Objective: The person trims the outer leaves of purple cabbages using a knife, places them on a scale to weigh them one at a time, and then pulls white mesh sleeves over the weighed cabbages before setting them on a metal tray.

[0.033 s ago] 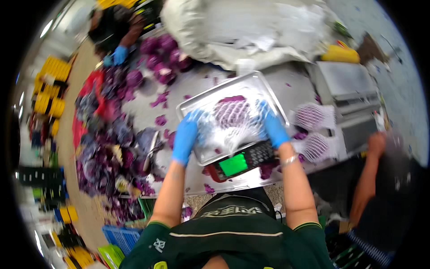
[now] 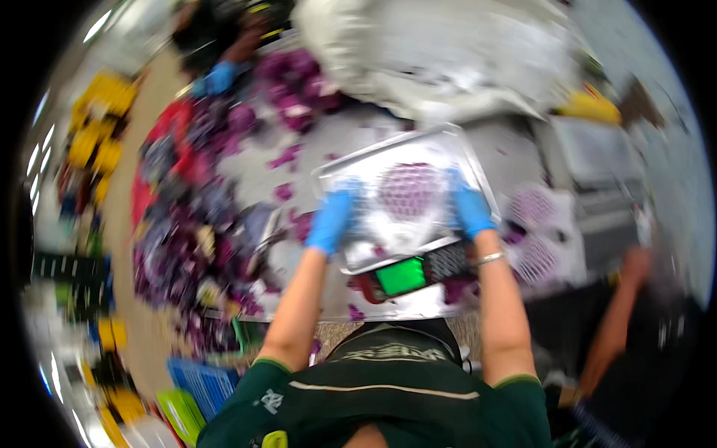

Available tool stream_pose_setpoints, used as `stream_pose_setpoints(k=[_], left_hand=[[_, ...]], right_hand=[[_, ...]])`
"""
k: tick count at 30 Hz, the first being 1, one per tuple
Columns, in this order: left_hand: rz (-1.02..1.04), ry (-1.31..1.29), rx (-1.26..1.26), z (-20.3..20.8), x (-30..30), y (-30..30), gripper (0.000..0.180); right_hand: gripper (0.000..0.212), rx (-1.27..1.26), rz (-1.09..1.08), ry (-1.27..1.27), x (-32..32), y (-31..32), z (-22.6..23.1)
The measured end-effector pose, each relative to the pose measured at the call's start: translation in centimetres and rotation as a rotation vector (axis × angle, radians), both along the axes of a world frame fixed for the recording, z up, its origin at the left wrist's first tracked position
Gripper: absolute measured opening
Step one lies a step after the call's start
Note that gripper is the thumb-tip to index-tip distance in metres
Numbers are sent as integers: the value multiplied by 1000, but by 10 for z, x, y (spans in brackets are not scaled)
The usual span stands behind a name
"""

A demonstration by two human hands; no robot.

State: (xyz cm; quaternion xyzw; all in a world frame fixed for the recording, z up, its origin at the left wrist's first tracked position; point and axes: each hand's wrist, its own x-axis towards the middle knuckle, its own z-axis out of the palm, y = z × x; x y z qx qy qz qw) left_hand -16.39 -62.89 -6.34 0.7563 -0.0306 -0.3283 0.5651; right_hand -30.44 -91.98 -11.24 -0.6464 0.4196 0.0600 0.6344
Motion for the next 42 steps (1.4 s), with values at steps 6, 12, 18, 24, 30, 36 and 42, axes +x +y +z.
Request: stream_pose_setpoints(k=[6,12,18,24,30,36,42], left_hand=[[-377,-265,-156,-65,-15,-72,33],[-176,-238,-337,-13,-84,-46,37],[126,18,-306,37,-65,-37,26],[304,10,-389,13,-13,1,25],[258,-357,-109,-11,155,-24,39],[188,-966,955,-52,286,-36,118],[231,-805,474,-99,329,8,111]], right_hand=[[46,-12,85,-276,38,-148,-97],[49,-71,190,-203,71,-166,-112],[52,-1,4,-363,31,-286,-110],[53,254,-172,-666,50,-360,-138],[50,181,-388,-595,15,-318,-151],[59,-657,-348,-471,-42,-189,24],[58,-365,-385,-492,-59,-73,58]])
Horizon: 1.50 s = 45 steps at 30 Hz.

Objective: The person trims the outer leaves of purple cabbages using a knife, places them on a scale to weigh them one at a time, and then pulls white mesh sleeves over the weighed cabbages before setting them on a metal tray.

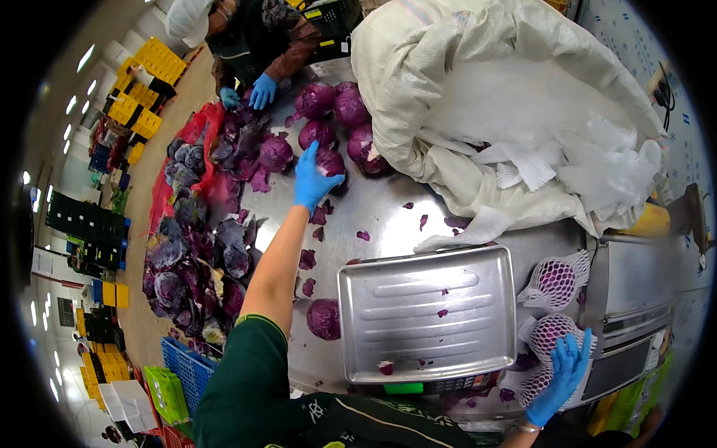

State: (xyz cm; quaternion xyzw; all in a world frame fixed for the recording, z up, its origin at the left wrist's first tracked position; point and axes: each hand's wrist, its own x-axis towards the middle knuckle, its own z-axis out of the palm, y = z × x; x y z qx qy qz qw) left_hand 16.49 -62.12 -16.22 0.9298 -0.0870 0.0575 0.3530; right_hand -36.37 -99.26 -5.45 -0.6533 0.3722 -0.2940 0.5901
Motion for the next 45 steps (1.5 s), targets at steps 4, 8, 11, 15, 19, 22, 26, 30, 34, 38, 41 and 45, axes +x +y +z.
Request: stream_pose_setpoints(k=[4,8,11,15,19,22,26,30,34,38,41,45], left_hand=[[-51,559,-1158,-3,-41,40,84],[-251,1057,-1677,77,-161,-3,70],[-444,1012,-1202,100,-255,-20,74],[-423,701,-996,96,-326,-46,72],[-419,305,-730,74,-350,-72,72],[-536,228,-493,97,-349,-80,73],[-365,250,-576,93,-345,-48,77],[-326,289,-495,105,-356,-48,75],[-361,-214,-380,82,-357,-52,63],[-141,214,-863,145,-369,-31,75],[28,355,-1100,124,-336,-40,81],[71,184,-997,131,-370,19,62]], right_hand=[[65,205,449,-75,76,81,31],[113,231,831,-161,153,160,14],[133,103,627,-297,169,198,20],[132,-345,701,12,136,149,18],[128,-518,834,133,120,121,11],[112,-653,1090,148,138,75,16],[27,-1105,559,220,281,-14,-10],[30,-1084,540,431,288,-102,-91],[32,-1013,521,267,287,-64,-93],[34,-774,784,45,231,74,-37],[36,-505,991,1,185,138,-13],[38,-214,1176,-38,149,198,2]])
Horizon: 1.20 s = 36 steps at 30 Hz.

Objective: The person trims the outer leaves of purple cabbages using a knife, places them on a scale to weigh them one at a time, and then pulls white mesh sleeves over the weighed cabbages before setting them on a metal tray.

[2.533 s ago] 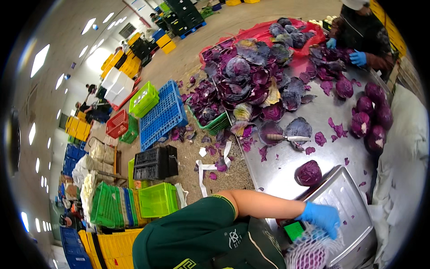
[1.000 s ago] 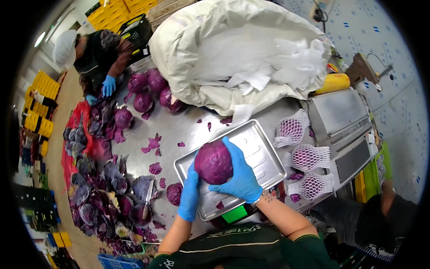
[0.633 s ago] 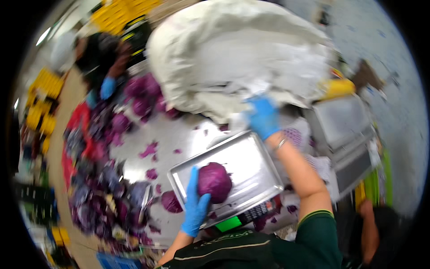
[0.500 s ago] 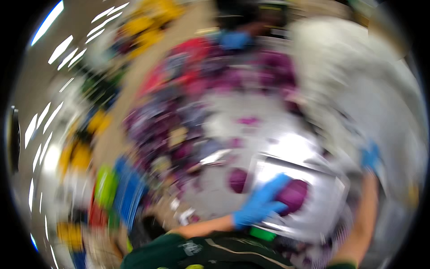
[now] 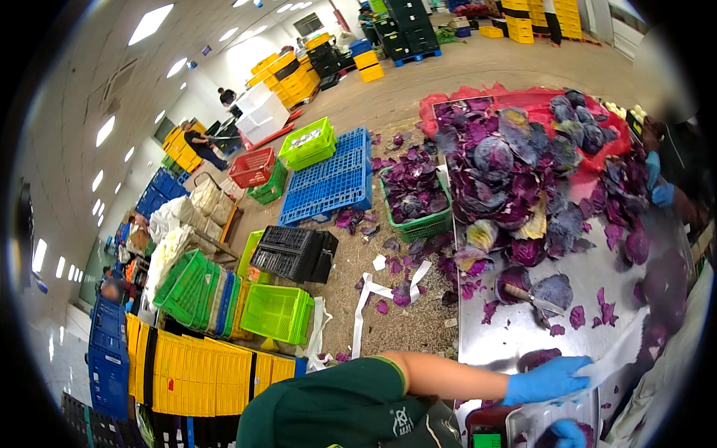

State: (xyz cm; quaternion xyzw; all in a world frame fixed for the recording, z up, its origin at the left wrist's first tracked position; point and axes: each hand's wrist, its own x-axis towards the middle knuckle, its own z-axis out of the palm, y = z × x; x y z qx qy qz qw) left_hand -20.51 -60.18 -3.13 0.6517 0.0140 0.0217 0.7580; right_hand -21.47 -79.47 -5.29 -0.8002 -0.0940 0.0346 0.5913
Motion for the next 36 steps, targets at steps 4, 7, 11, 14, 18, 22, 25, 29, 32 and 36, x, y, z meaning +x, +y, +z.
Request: stream_pose_setpoints(k=[4,7,11,14,18,22,25,29,32,36], left_hand=[[-367,-73,366,-7,-79,57,47],[-555,69,258,-19,-128,112,52],[-139,103,422,-43,-133,201,57],[-128,-626,1338,71,-95,162,85],[-374,-848,1228,42,-61,153,13],[-165,-564,421,-11,-62,144,16],[-341,-369,168,-31,-74,70,13],[-634,-645,973,-20,-89,46,16],[-237,-352,711,-33,-95,49,17],[-496,88,-160,2,-88,59,9]], right_hand=[[40,171,99,130,-27,31,-6],[42,338,211,211,-36,49,-4],[47,355,139,213,-63,87,-5],[39,535,-108,337,-82,101,-33],[26,361,76,360,-114,127,11],[35,703,154,595,-104,99,47],[88,781,-57,328,-126,65,6],[85,854,13,153,-150,86,15],[47,367,-297,119,-162,99,2],[31,-48,-387,-337,-166,84,-3]])
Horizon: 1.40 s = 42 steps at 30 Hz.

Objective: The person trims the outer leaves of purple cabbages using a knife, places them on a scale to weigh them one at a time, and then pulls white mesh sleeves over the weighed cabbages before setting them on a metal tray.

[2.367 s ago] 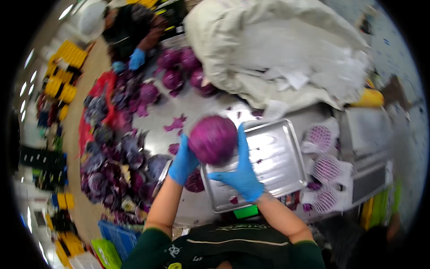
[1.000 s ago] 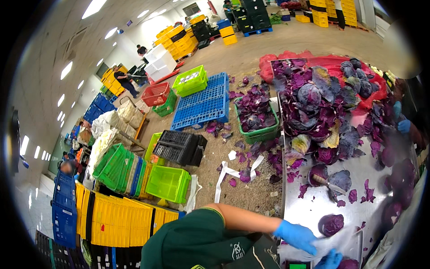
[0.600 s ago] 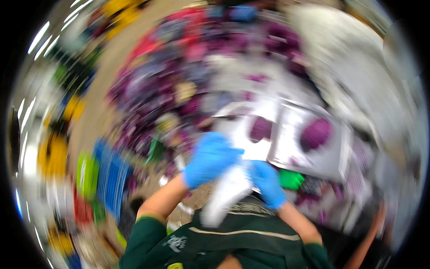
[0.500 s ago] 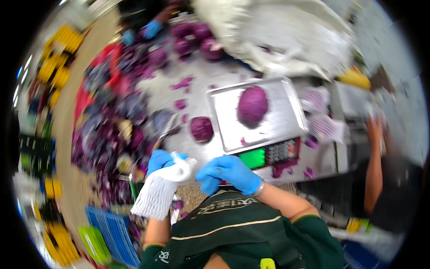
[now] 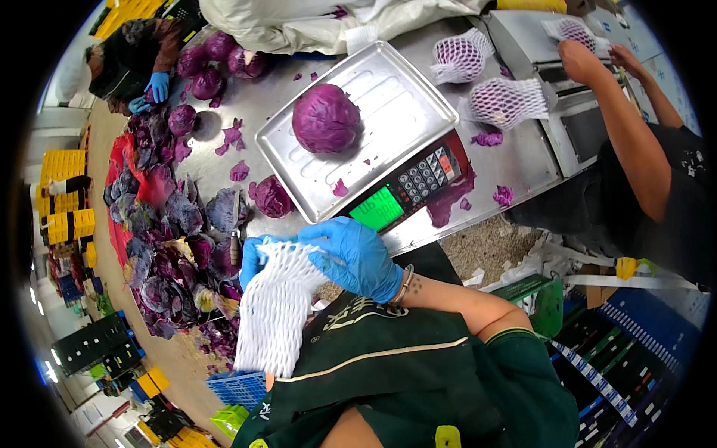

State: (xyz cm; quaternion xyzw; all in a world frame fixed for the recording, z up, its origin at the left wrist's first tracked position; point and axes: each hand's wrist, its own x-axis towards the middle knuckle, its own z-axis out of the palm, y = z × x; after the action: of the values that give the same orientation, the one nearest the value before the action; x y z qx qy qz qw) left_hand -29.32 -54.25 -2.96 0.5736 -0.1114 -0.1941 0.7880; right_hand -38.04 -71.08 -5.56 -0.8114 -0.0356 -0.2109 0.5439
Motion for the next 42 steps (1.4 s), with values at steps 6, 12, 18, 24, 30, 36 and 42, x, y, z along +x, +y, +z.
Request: stream_pose_setpoints(k=[6,12,18,24,30,36,42], left_hand=[[-153,697,-224,-41,-11,21,24],[-746,286,455,-31,-19,-6,46],[-217,-221,601,26,82,-66,28],[-167,204,684,-58,120,-97,60],[-392,307,383,54,61,-104,23],[269,-17,463,-26,102,-56,42],[288,-363,879,-124,231,3,81]], right_hand=[[44,1516,227,339,-8,-5,-5],[54,1548,399,371,-27,-76,-38],[41,699,-228,362,79,-162,-1],[68,479,-169,590,123,-178,-33],[54,786,174,699,-2,-170,-42],[56,1007,-361,440,-122,-234,-83],[58,1347,-774,88,-138,-316,-141]])
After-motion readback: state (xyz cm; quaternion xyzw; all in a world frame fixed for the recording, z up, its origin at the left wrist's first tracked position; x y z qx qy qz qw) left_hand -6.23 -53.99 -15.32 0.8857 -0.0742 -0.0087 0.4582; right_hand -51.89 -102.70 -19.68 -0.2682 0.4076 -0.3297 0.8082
